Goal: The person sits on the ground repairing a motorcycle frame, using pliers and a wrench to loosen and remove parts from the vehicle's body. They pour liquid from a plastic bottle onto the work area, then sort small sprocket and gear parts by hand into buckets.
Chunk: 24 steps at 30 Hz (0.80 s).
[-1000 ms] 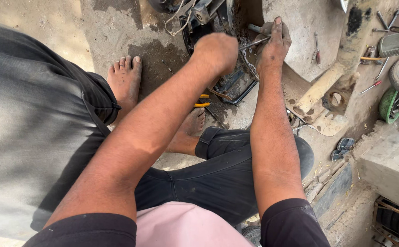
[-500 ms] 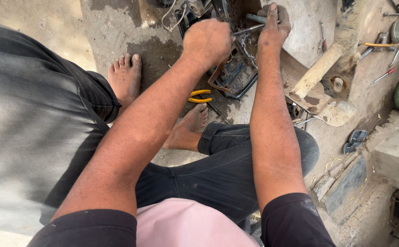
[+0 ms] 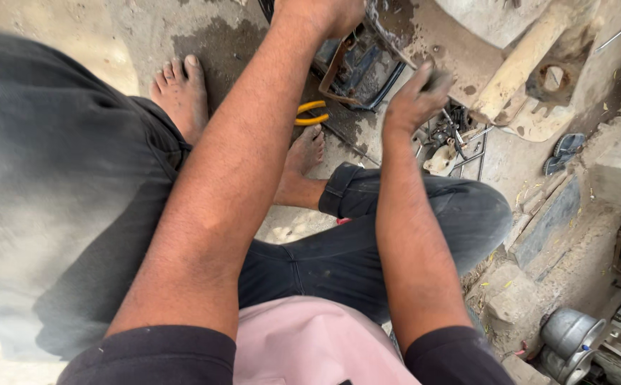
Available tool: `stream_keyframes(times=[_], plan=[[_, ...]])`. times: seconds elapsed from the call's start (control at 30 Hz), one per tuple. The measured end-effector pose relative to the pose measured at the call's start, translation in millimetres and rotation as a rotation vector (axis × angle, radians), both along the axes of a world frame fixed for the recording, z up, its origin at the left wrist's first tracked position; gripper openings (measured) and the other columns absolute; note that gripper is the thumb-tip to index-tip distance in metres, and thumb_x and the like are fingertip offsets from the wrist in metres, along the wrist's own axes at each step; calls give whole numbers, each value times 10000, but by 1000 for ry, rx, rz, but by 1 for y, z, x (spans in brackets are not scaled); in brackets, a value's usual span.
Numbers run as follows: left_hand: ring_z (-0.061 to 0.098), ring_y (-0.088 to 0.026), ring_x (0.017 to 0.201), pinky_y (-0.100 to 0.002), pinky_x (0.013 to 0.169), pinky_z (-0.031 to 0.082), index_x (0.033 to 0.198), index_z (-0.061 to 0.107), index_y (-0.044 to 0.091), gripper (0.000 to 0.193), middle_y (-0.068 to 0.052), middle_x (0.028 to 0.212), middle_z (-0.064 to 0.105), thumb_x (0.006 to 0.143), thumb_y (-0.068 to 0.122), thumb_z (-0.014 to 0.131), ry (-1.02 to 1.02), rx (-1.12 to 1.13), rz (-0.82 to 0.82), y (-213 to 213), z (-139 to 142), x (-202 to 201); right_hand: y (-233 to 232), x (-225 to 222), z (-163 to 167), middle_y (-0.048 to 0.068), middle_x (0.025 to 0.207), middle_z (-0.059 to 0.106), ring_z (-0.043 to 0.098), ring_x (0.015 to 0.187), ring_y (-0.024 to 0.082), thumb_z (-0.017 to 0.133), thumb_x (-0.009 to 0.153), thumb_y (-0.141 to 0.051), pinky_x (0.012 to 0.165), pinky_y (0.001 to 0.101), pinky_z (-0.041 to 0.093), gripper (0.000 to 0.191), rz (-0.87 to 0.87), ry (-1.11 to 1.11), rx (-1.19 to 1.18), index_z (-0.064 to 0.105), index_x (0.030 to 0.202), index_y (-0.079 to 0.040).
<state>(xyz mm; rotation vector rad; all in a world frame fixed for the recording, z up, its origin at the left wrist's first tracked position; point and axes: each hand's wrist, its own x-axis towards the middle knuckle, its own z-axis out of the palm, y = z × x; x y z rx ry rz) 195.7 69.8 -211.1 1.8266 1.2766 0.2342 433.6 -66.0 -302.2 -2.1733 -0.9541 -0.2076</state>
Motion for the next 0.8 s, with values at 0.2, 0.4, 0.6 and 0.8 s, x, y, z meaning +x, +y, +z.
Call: stream_keyframes(times=[0.2, 0.4, 0.6, 0.8], plan=[[718, -342, 982, -479, 867, 567, 1008, 755, 67, 233, -188, 1027, 736, 836, 169, 637, 8, -63, 63, 8, 12, -7, -52, -34, -27, 172, 850, 713, 685, 642, 321, 702, 899, -224, 588, 499, 513, 338, -231, 967, -704, 681, 1112, 37], [746, -301, 977, -463, 891, 579, 1021, 770, 54, 220, -157, 1032, 760, 918, 138, 594, 39, -207, -9, 8, 19, -3, -31, -116, -35, 218, 1477, 482, 440, 1336, 436, 781, 830, -357, 1011, 688, 363, 678, 782, -103, -942, 580, 1402, -54], [730, -248, 921, -455, 844, 586, 1071, 748, 72, 355, -122, 979, 745, 1020, 372, 566, 111, -289, -93, 12, 28, -4, 0, -152, -13, 120, 1437, 533, 439, 1422, 308, 771, 865, -345, 1158, 620, 341, 634, 796, -307, -1426, 551, 1411, -111], [732, -251, 1014, -447, 906, 576, 1119, 741, 81, 398, -117, 1072, 752, 1034, 418, 547, 136, -322, -85, 10, 24, 1, -6, -136, -17, 185, 1115, 713, 691, 1094, 376, 777, 859, -343, 955, 504, 550, 580, 729, -20, -1462, 592, 1334, -65]])
